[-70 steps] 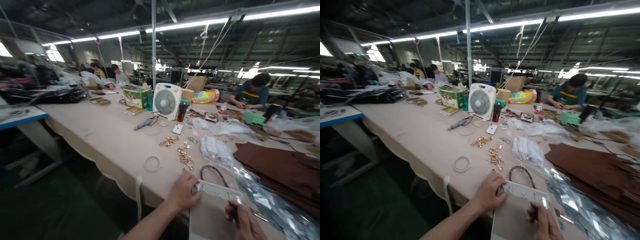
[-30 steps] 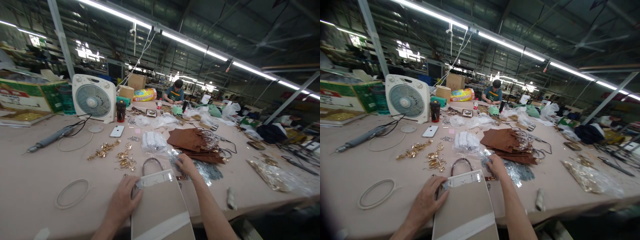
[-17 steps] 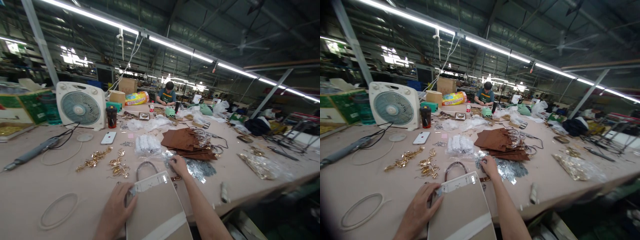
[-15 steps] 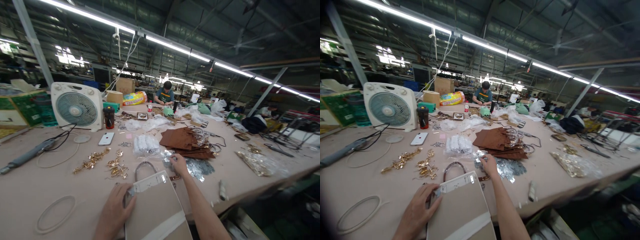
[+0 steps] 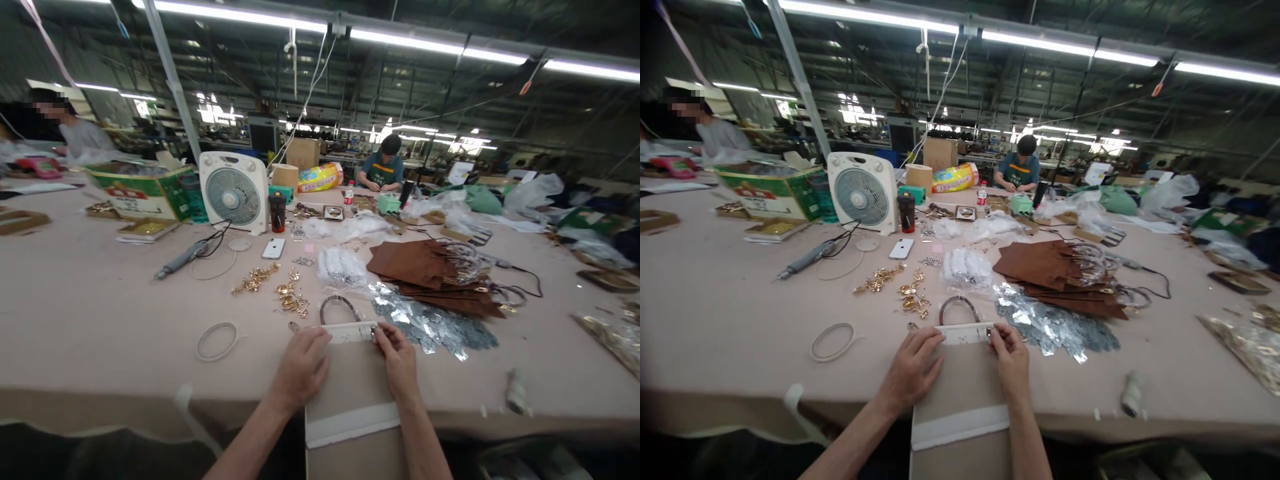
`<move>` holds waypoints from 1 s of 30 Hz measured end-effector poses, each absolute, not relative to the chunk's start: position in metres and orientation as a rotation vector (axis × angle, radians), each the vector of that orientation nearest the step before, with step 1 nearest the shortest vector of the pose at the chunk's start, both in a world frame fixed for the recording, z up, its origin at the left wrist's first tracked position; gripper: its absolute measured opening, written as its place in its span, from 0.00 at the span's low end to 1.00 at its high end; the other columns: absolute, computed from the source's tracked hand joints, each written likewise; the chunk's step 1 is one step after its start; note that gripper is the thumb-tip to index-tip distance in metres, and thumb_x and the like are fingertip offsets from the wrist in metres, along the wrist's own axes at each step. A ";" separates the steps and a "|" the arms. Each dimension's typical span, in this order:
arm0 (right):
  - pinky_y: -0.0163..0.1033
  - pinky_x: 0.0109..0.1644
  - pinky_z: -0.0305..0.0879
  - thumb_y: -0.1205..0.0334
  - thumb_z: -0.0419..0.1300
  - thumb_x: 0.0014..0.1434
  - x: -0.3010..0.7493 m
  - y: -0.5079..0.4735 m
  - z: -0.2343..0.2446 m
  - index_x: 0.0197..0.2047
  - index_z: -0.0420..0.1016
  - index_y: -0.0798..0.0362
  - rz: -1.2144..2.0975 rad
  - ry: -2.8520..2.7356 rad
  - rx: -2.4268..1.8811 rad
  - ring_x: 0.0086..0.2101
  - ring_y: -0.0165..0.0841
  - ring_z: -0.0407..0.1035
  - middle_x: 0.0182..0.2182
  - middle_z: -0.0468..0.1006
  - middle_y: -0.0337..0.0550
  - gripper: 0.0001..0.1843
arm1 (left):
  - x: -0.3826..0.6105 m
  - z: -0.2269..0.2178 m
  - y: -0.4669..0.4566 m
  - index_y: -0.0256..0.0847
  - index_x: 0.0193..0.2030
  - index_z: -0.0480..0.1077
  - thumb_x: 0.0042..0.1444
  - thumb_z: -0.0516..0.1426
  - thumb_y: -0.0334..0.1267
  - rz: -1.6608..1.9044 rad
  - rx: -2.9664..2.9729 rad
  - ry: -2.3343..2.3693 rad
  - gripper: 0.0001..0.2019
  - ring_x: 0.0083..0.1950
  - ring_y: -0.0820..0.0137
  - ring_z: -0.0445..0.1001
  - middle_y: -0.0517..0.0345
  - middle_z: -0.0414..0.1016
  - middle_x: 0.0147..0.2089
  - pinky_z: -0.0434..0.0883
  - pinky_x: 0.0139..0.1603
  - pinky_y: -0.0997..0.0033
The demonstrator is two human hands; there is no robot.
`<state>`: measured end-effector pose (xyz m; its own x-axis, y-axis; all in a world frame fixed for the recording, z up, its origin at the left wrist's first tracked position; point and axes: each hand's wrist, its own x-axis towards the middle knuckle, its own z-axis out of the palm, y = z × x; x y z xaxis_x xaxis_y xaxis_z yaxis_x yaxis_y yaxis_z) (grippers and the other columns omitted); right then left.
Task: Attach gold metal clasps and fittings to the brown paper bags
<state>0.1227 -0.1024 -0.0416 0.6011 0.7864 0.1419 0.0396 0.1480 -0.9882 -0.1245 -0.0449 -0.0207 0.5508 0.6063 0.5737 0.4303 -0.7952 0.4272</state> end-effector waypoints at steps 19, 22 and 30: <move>0.37 0.36 0.73 0.56 0.63 0.65 0.106 -0.102 -0.028 0.42 0.82 0.47 0.598 -1.061 -1.270 0.31 0.32 0.75 0.36 0.77 0.40 0.08 | -0.057 -0.049 -0.022 0.48 0.50 0.73 0.72 0.51 0.45 1.239 2.555 0.817 0.11 0.47 0.59 0.78 0.52 0.76 0.47 0.78 0.47 0.60; 0.36 0.36 0.72 0.58 0.62 0.66 0.105 -0.101 -0.030 0.47 0.82 0.47 0.563 -1.126 -1.307 0.30 0.31 0.75 0.37 0.77 0.40 0.09 | -0.060 -0.047 -0.026 0.47 0.52 0.72 0.72 0.52 0.43 1.193 2.568 0.876 0.10 0.48 0.59 0.79 0.52 0.77 0.49 0.78 0.47 0.60; 0.36 0.38 0.68 0.64 0.59 0.66 0.106 -0.106 -0.021 0.43 0.82 0.48 0.479 -1.234 -1.404 0.31 0.31 0.73 0.34 0.76 0.39 0.09 | -0.066 -0.043 -0.037 0.45 0.45 0.74 0.72 0.52 0.41 1.230 2.489 0.877 0.10 0.50 0.58 0.79 0.50 0.78 0.49 0.79 0.53 0.56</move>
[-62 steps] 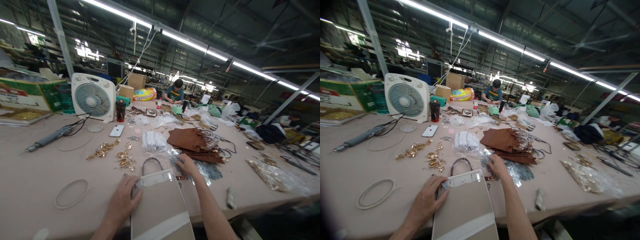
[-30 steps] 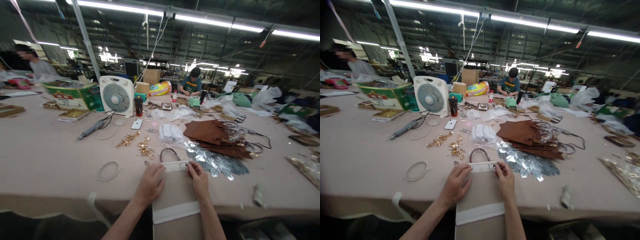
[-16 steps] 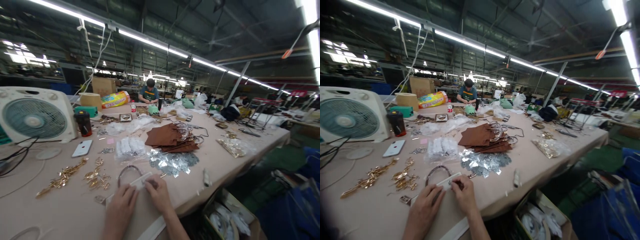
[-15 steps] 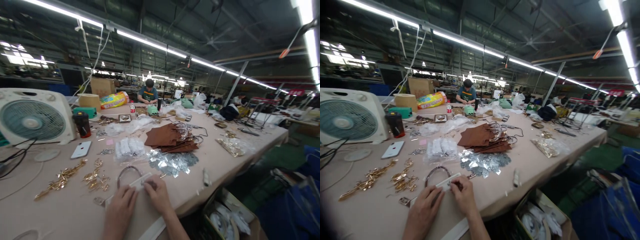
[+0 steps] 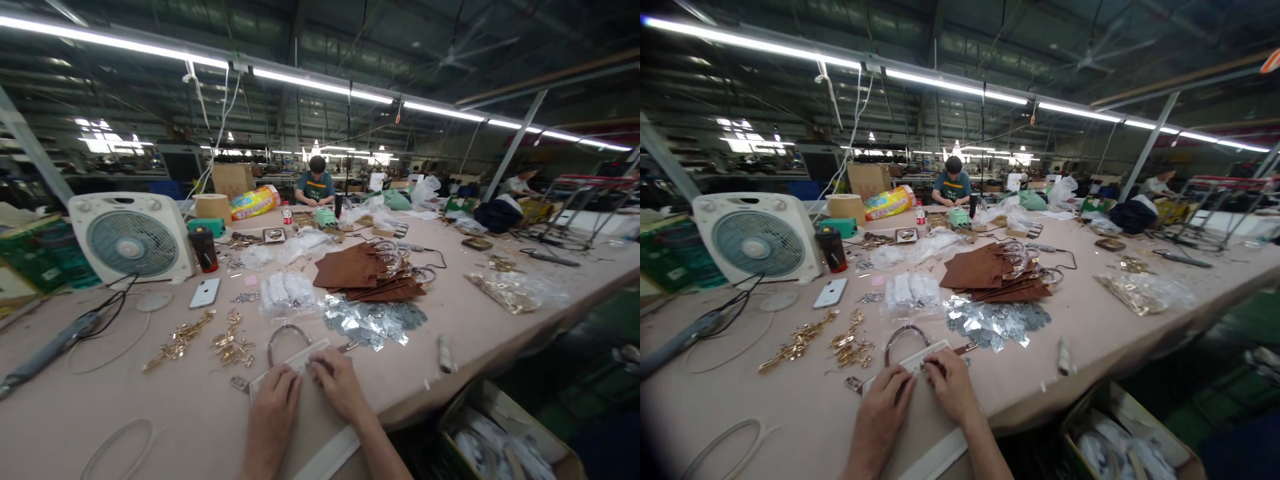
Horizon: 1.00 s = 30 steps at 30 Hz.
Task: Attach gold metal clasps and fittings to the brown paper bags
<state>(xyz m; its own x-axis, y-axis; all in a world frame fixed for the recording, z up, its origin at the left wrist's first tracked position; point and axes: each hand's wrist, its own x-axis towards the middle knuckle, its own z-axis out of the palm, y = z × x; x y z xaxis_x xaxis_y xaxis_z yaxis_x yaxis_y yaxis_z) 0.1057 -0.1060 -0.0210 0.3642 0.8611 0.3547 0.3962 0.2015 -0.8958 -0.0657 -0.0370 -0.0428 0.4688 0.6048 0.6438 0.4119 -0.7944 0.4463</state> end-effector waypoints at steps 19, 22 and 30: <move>0.39 0.37 0.73 0.49 0.64 0.65 0.106 -0.105 -0.042 0.43 0.81 0.49 0.642 -1.101 -1.401 0.31 0.36 0.76 0.34 0.81 0.43 0.13 | -0.070 -0.035 -0.041 0.42 0.38 0.71 0.67 0.57 0.31 1.002 2.401 0.778 0.06 0.51 0.61 0.74 0.52 0.75 0.47 0.74 0.53 0.59; 0.41 0.40 0.75 0.44 0.66 0.63 0.108 -0.107 -0.046 0.45 0.81 0.50 0.682 -1.054 -1.397 0.33 0.37 0.77 0.35 0.82 0.44 0.18 | -0.070 -0.038 -0.042 0.42 0.41 0.71 0.66 0.59 0.29 0.994 2.372 0.821 0.04 0.53 0.60 0.74 0.52 0.74 0.50 0.74 0.54 0.58; 0.47 0.54 0.73 0.48 0.64 0.66 0.109 -0.110 -0.031 0.44 0.81 0.48 0.446 -1.216 -1.420 0.44 0.42 0.77 0.42 0.83 0.46 0.13 | -0.075 -0.041 -0.045 0.42 0.61 0.67 0.59 0.67 0.33 1.123 2.401 0.941 0.24 0.65 0.53 0.68 0.47 0.72 0.62 0.70 0.67 0.48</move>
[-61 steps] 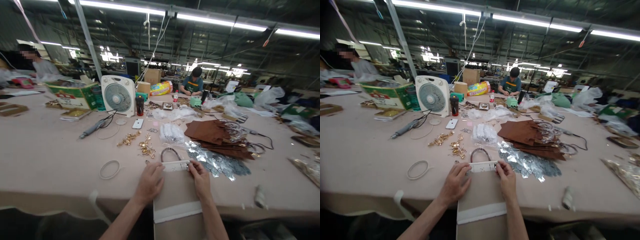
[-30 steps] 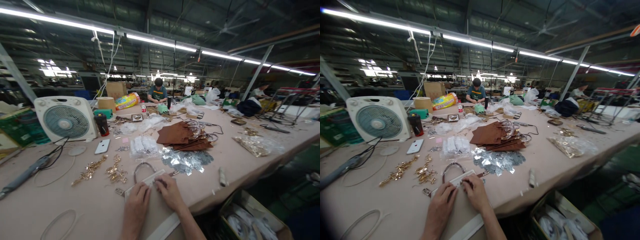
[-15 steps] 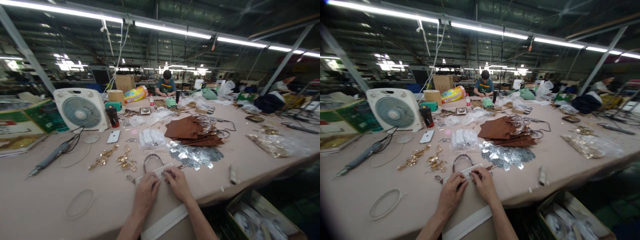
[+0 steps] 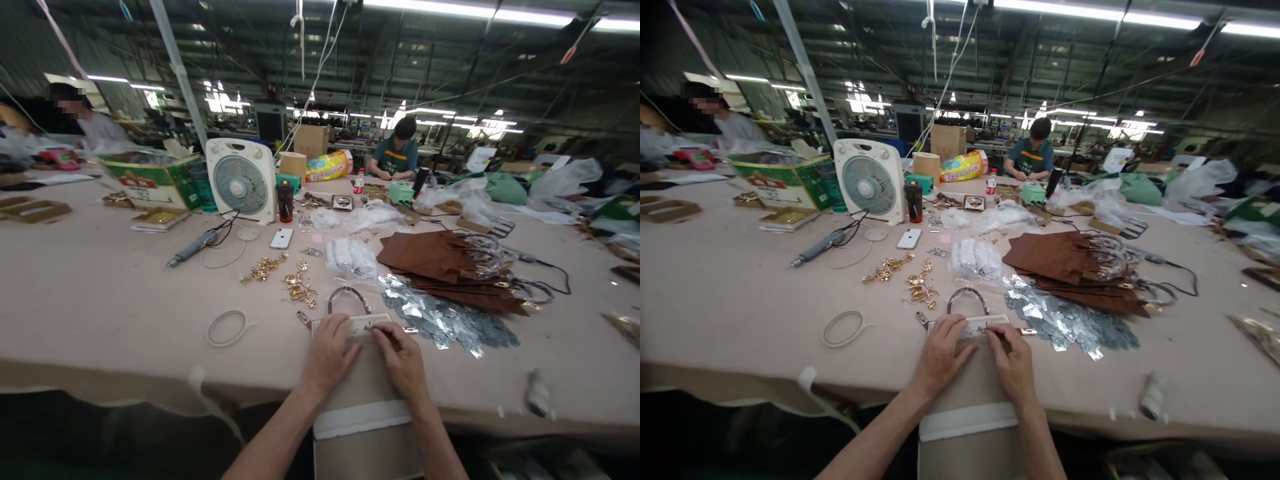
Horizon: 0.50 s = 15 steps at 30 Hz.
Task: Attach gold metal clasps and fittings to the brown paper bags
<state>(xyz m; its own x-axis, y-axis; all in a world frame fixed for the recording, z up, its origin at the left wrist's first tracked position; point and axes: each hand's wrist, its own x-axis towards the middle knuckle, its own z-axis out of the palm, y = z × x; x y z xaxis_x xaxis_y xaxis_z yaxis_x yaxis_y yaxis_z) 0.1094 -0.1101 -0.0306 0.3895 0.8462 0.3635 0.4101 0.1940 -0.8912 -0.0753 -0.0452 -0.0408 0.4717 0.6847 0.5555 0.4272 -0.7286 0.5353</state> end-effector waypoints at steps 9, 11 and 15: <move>0.54 0.70 0.57 0.54 0.63 0.65 0.110 -0.080 -0.020 0.37 0.82 0.47 0.512 -1.562 -1.494 0.62 0.45 0.65 0.59 0.74 0.48 0.08 | -0.073 -0.035 -0.042 0.43 0.58 0.73 0.62 0.66 0.47 1.099 2.437 1.076 0.20 0.61 0.53 0.71 0.50 0.77 0.59 0.68 0.65 0.46; 0.54 0.70 0.56 0.55 0.63 0.64 0.113 -0.074 -0.020 0.36 0.82 0.47 0.550 -1.585 -1.523 0.61 0.45 0.66 0.59 0.74 0.48 0.08 | -0.073 -0.034 -0.041 0.44 0.57 0.74 0.61 0.66 0.46 1.084 2.424 1.081 0.19 0.61 0.54 0.71 0.50 0.78 0.58 0.68 0.64 0.46; 0.54 0.70 0.56 0.57 0.63 0.62 0.115 -0.066 -0.017 0.34 0.82 0.47 0.577 -1.615 -1.568 0.60 0.44 0.67 0.57 0.76 0.48 0.08 | -0.074 -0.032 -0.041 0.45 0.56 0.74 0.60 0.68 0.45 1.063 2.400 1.090 0.19 0.61 0.54 0.71 0.52 0.78 0.58 0.68 0.63 0.47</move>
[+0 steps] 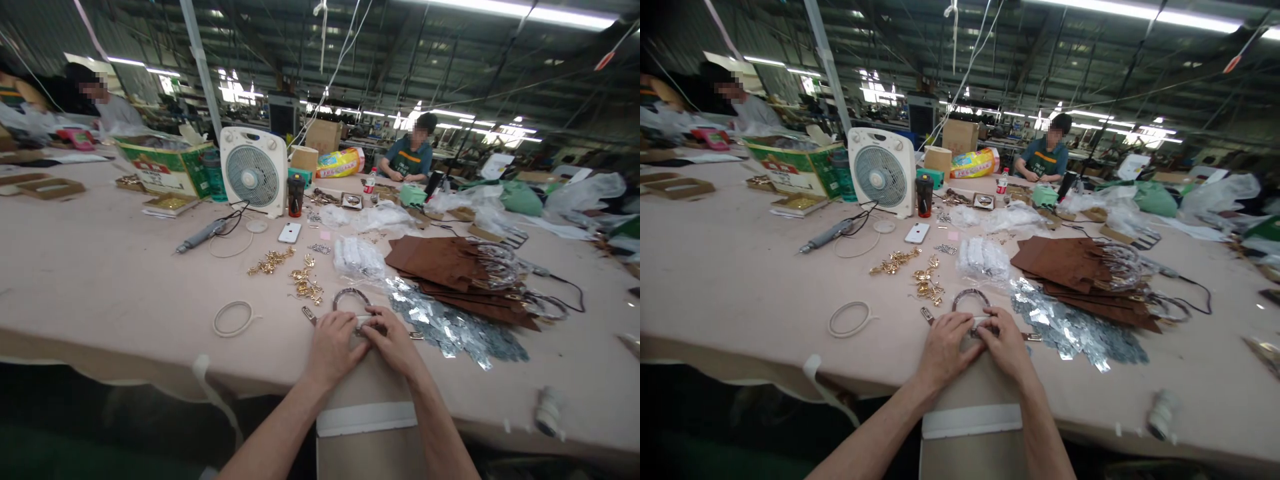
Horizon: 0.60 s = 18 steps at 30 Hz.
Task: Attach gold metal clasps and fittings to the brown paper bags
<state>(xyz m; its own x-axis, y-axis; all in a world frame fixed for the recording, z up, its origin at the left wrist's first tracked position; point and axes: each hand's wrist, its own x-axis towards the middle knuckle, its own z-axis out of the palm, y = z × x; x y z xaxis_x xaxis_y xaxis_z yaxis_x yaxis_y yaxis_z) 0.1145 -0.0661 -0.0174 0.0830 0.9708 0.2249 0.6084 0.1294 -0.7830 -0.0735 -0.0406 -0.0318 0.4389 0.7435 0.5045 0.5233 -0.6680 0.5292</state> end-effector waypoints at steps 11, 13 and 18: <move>0.51 0.64 0.62 0.55 0.64 0.61 0.120 -0.063 -0.017 0.37 0.84 0.46 0.564 -1.654 -1.558 0.55 0.44 0.72 0.53 0.79 0.48 0.08 | -0.074 -0.035 -0.038 0.45 0.55 0.75 0.58 0.69 0.46 1.072 2.348 1.101 0.20 0.61 0.55 0.71 0.52 0.78 0.58 0.68 0.64 0.47; 0.51 0.64 0.62 0.55 0.64 0.62 0.121 -0.062 -0.018 0.38 0.84 0.46 0.556 -1.670 -1.532 0.55 0.43 0.72 0.52 0.79 0.48 0.08 | -0.074 -0.034 -0.039 0.46 0.56 0.75 0.58 0.68 0.44 1.073 2.343 1.099 0.20 0.61 0.55 0.71 0.52 0.77 0.59 0.68 0.64 0.47; 0.50 0.64 0.64 0.55 0.64 0.63 0.122 -0.060 -0.021 0.38 0.83 0.46 0.575 -1.673 -1.501 0.54 0.42 0.73 0.50 0.80 0.47 0.07 | -0.075 -0.031 -0.040 0.45 0.57 0.75 0.56 0.68 0.41 1.066 2.336 1.089 0.22 0.61 0.54 0.71 0.52 0.77 0.59 0.67 0.64 0.46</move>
<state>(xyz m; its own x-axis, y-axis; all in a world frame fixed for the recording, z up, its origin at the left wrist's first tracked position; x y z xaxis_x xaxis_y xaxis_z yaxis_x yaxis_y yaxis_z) 0.1220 -0.0604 -0.0214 0.0228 0.9657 0.2587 0.6027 0.1931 -0.7742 -0.0751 -0.0396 -0.0306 0.4214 0.7659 0.4855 0.5017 -0.6429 0.5787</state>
